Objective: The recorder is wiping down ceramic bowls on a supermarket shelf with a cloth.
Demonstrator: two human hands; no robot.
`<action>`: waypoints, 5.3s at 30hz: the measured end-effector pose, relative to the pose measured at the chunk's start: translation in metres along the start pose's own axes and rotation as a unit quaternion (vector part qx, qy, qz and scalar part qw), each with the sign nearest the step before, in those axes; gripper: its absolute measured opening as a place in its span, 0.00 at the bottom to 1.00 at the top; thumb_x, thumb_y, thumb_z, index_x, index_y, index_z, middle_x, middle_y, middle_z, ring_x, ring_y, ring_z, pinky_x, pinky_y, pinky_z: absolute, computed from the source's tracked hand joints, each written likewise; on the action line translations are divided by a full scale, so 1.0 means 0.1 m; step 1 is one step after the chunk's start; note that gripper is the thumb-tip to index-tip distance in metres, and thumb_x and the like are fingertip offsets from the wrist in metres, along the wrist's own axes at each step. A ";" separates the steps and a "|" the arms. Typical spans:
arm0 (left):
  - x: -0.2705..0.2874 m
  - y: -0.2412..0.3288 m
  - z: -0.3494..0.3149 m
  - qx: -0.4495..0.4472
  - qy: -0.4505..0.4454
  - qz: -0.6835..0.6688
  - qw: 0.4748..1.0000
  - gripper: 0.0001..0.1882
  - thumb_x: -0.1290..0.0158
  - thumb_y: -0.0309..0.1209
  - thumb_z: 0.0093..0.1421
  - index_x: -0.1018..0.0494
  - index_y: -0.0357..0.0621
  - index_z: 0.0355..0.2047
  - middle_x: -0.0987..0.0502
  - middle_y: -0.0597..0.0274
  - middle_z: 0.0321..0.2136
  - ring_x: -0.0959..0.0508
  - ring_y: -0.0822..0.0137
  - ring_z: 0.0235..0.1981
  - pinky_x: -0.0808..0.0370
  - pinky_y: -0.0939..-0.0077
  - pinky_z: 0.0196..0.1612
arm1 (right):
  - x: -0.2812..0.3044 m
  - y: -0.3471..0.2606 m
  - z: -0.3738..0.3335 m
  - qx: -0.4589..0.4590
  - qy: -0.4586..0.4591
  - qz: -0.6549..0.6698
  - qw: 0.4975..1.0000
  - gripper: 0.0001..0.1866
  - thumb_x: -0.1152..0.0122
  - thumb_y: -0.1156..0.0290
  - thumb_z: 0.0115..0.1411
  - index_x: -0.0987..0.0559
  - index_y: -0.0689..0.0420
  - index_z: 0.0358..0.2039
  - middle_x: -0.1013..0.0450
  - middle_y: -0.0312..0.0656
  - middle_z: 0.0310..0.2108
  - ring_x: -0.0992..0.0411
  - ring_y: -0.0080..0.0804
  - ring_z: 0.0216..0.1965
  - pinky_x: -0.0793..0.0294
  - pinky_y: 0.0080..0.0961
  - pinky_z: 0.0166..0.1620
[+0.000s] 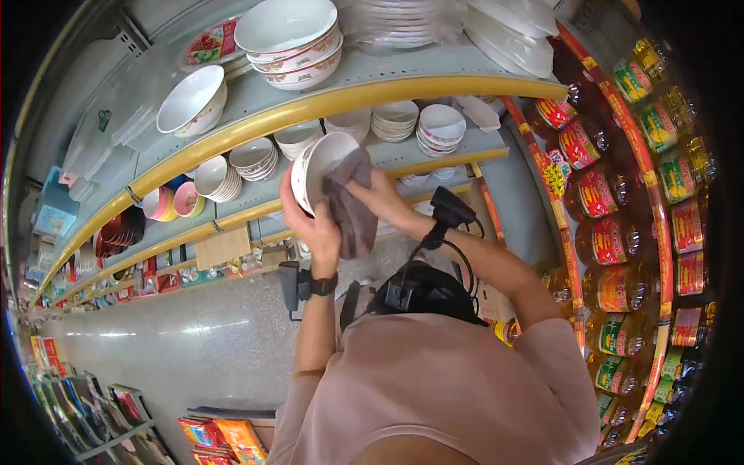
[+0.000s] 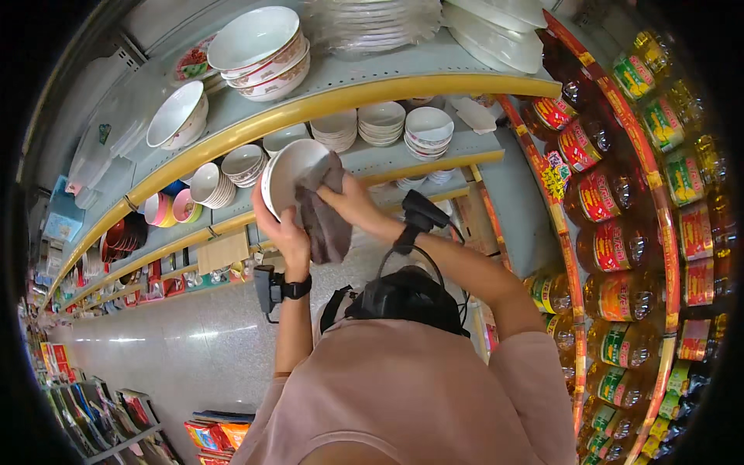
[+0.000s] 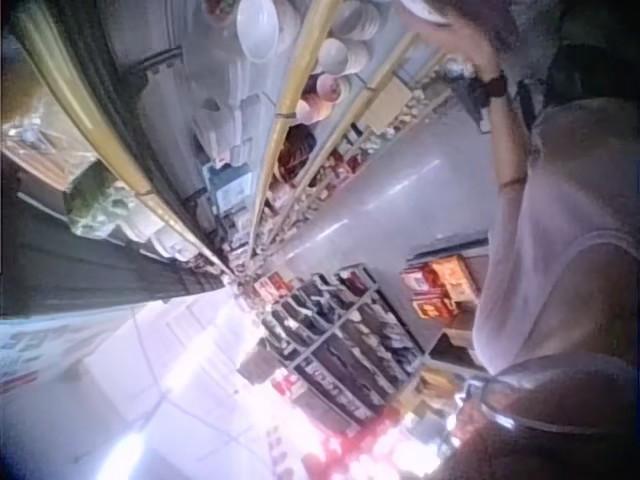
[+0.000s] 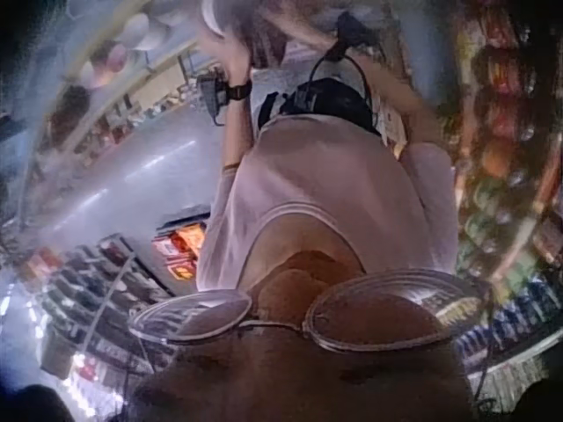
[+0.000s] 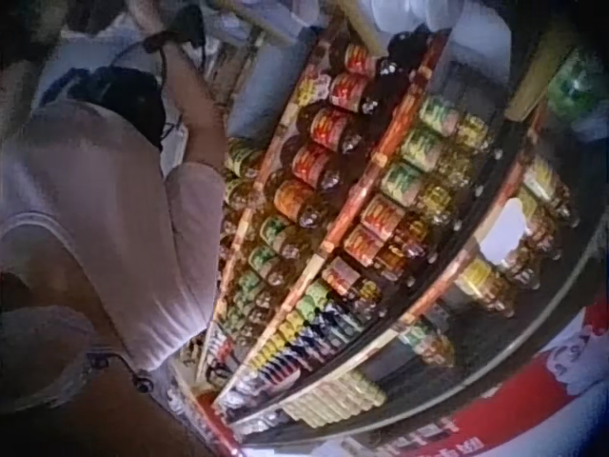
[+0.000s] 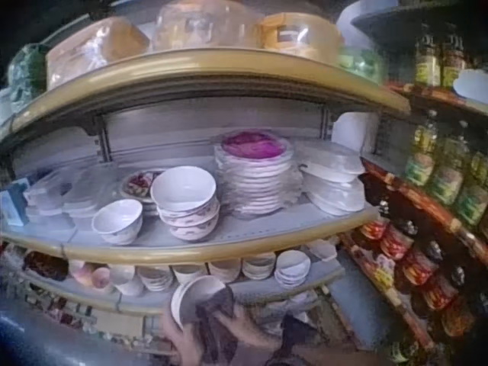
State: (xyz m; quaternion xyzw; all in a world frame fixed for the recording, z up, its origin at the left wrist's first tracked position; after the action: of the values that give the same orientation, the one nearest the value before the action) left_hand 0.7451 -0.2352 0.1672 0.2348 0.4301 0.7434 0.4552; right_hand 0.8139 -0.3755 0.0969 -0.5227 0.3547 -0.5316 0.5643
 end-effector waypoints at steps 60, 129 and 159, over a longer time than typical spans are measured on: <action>-0.21 -0.80 -0.32 0.267 0.004 -0.254 0.929 0.27 0.61 0.48 0.63 0.38 0.35 0.51 0.32 0.57 0.45 0.32 0.67 0.45 0.36 0.72 0.49 | 0.15 -1.32 -0.15 0.283 -0.042 -0.471 0.835 0.11 0.42 0.70 0.49 0.29 0.60 0.33 0.32 0.40 0.32 0.27 0.37 0.25 0.27 0.30 0.26; -3.75 -0.93 -0.89 0.379 -0.385 -0.101 0.835 0.35 0.58 0.55 0.59 0.40 0.36 0.54 0.31 0.53 0.47 0.28 0.62 0.46 0.31 0.71 0.46 | 3.73 1.09 -0.17 -0.279 -0.157 -0.252 0.913 0.35 0.52 0.43 0.53 0.25 0.71 0.28 0.27 0.52 0.25 0.30 0.36 0.29 0.32 0.31 0.35; -0.85 -0.34 -0.33 0.284 -0.122 0.110 0.944 0.15 0.54 0.34 0.62 0.29 0.33 0.40 0.23 0.55 0.31 0.23 0.69 0.31 0.29 0.78 0.33 | 3.92 2.64 2.30 -0.243 0.062 -0.405 0.879 0.27 0.52 0.55 0.59 0.35 0.59 0.54 0.38 0.42 0.54 0.40 0.29 0.52 0.42 0.24 0.54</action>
State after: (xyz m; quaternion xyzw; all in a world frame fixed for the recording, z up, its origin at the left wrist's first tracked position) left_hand 0.7771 -0.3162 0.1246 0.4896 0.5361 0.6011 0.3339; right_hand 1.1663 -0.7361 -0.0509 -0.7074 0.2643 -0.6420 0.1322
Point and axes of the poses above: each hand's wrist, its own z-axis towards the middle knuckle, its own x-axis out of the back of the hand, y = z × x, the point moved 8 cm from there along z, towards the middle knuckle
